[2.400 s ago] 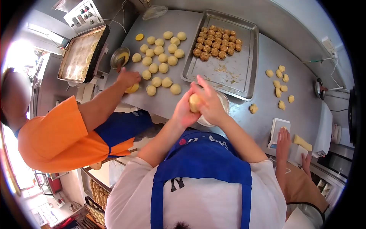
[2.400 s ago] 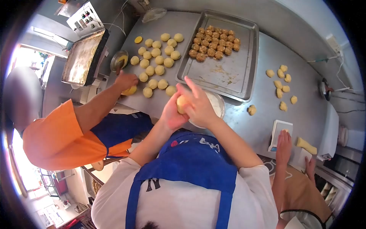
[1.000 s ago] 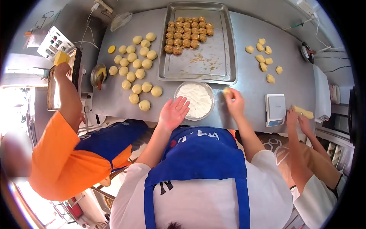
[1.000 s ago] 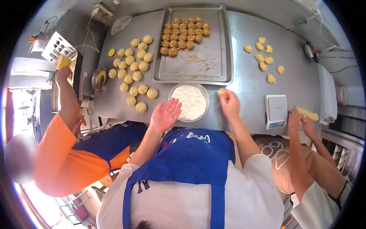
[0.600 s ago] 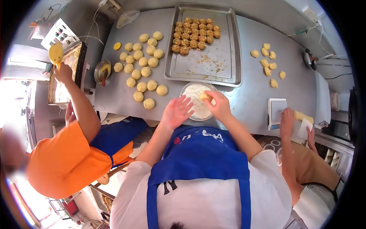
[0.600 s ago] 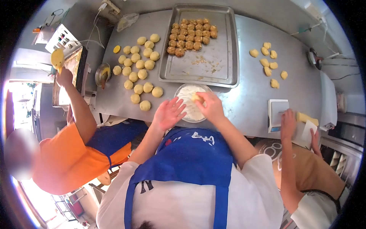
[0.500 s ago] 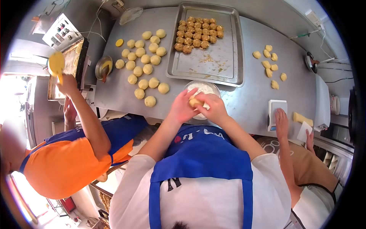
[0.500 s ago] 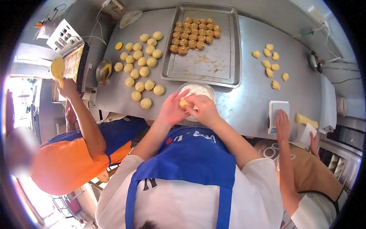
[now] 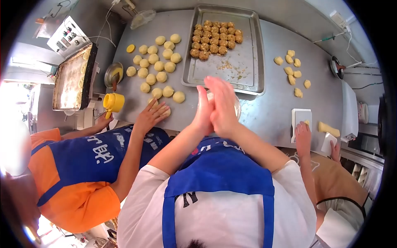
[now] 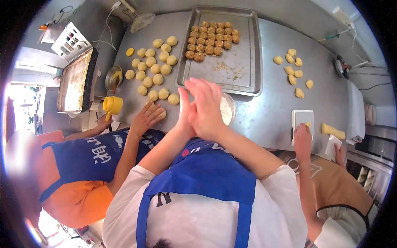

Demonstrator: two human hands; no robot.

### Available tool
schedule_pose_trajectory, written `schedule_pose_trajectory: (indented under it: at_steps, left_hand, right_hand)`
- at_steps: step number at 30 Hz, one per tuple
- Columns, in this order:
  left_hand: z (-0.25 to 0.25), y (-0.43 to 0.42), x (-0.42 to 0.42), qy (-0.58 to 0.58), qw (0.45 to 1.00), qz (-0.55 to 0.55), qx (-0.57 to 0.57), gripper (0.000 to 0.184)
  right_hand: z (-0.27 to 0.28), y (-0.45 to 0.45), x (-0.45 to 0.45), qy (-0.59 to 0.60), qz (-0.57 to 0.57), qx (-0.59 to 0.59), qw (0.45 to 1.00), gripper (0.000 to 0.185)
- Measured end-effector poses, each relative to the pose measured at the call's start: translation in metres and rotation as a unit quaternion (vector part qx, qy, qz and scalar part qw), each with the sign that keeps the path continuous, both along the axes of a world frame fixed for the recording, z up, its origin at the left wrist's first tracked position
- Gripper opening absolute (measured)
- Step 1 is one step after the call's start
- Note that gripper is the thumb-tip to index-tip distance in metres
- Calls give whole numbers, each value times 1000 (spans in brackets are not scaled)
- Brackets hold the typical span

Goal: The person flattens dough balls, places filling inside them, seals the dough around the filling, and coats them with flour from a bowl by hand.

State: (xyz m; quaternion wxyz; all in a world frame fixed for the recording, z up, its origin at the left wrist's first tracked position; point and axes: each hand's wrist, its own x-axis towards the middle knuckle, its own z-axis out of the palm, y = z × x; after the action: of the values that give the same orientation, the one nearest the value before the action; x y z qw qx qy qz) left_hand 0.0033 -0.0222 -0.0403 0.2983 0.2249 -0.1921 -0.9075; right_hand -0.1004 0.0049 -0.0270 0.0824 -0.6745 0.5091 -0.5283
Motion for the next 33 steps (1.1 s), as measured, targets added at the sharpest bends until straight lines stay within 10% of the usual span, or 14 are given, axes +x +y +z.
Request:
schedule_pose_trajectory:
  at_steps: [10, 12, 14, 15, 18, 21, 25, 28, 33]
  left_hand:
    - [20, 24, -11, -179, 972, 153, -5, 86]
    - [-9, 11, -4, 15, 996, 79, 33, 95]
    - [-16, 1, 23, 74, 991, 4, 114, 101]
    - [-16, -2, 33, 37, 994, -13, 105, 104]
    - [1, -11, 49, 4, 997, 14, 77, 110]
    - [-16, -18, 45, 160, 941, 271, 125, 96]
    - [-50, -19, 44, 70, 933, 280, 216, 53]
    - [-64, -18, 47, -49, 927, 279, 248, 42]
    - [-61, -11, 55, -136, 940, 279, 144, 39]
  right_hand:
    - [-18, -16, -1, -128, 101, 123, 979, 17]
    - [-24, -22, 4, -165, 80, 179, 967, 21]
    - [-39, -38, -5, -418, 204, 398, 791, 22]
    - [-19, -39, -19, -184, 219, 339, 896, 30]
    - [16, -31, -29, 60, 264, 85, 959, 30]
    - [23, -38, -20, -20, 215, 152, 965, 29]
    - [-7, -128, -26, 1, 194, 467, 863, 29]
    - [-99, -226, -43, 148, 46, 221, 963, 34]
    - [-158, -256, -63, 366, 12, 104, 925, 34]
